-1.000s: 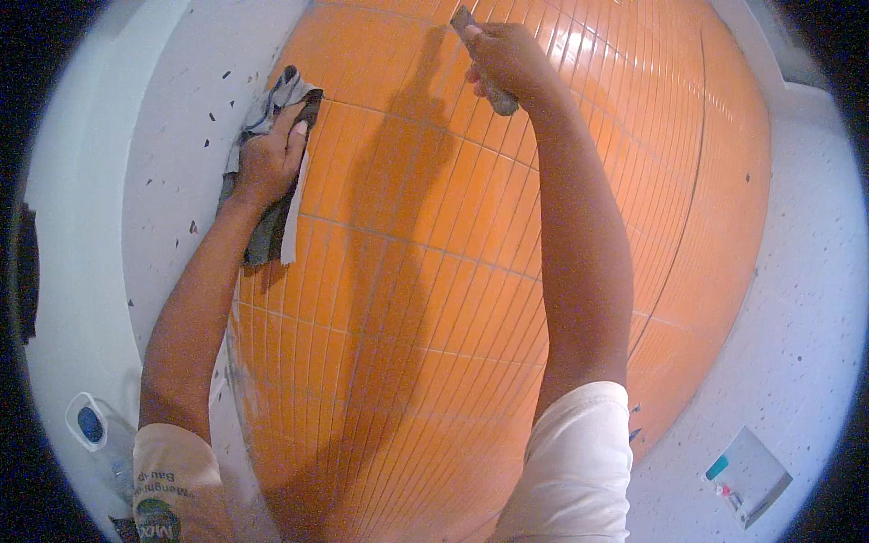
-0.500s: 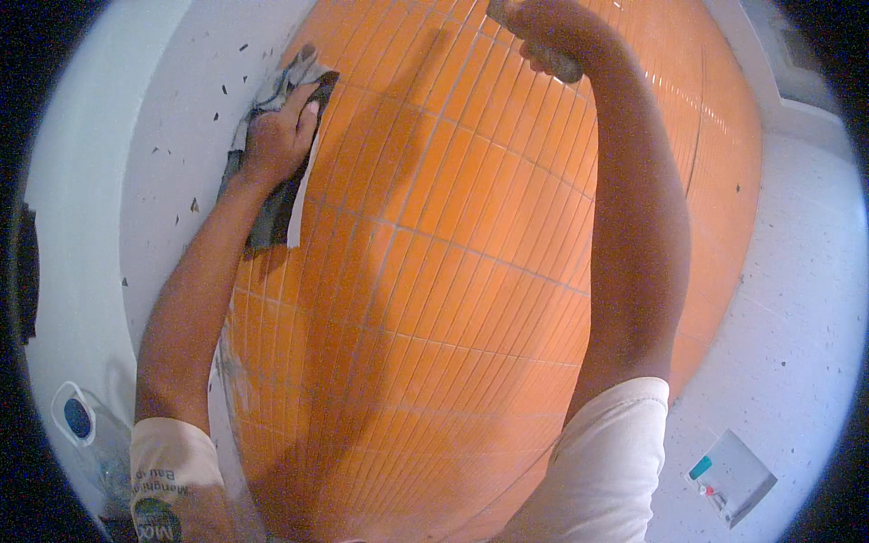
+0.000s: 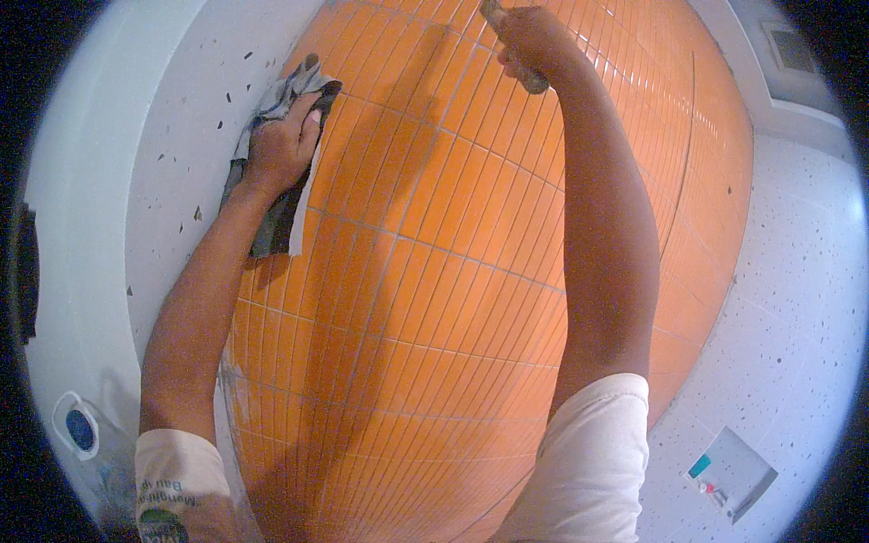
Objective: The person applies grout to the joints between orange wall tiles using a grout float and wipes excess grout with a cloth. The person repeatedly scoops grout from a bucket and spreads it along the tile seams, then cleans the tile surfaces.
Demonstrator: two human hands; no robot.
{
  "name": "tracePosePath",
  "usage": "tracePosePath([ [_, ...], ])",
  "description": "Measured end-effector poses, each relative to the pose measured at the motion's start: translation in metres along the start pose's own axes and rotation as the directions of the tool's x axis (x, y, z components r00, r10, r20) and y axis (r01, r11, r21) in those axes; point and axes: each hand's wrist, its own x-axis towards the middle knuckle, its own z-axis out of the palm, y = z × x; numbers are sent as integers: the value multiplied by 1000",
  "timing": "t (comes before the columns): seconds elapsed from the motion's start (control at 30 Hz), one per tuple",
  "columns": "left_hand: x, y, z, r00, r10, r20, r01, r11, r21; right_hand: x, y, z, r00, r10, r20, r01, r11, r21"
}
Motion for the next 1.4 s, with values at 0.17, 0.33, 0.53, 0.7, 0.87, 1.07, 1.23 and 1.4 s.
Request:
tracePosePath([
  [0.17,4,5,10,1000,2,-25,-2,1000,-12,24,22,-18,975,21,-223,11,990,139],
  [0.33,4,11,2,999,-44,10,44,998,39,-2,53,-21,974,-70,-214,99,987,127],
  [0.53,3,4,4,999,-30,15,29,999,24,-36,102,-23,983,-4,-182,53,964,262],
  [0.7,0,7,3,999,19,-26,-18,1000,24,-60,162,-19,962,82,-261,21,929,370],
  [0.87,0,14,-4,999,19,-32,-17,999,41,-87,217,2,945,198,-262,-3,802,597],
  [1.07,-2,9,1,994,87,-68,-84,995,51,-95,249,26,859,303,-413,171,590,789],
  [1.23,-3,8,2,987,130,-93,-126,991,49,-94,254,30,849,301,-434,186,599,779],
  [1.4,-3,8,2,984,136,-112,-130,990,62,-95,256,31,850,293,-438,195,596,779],
])
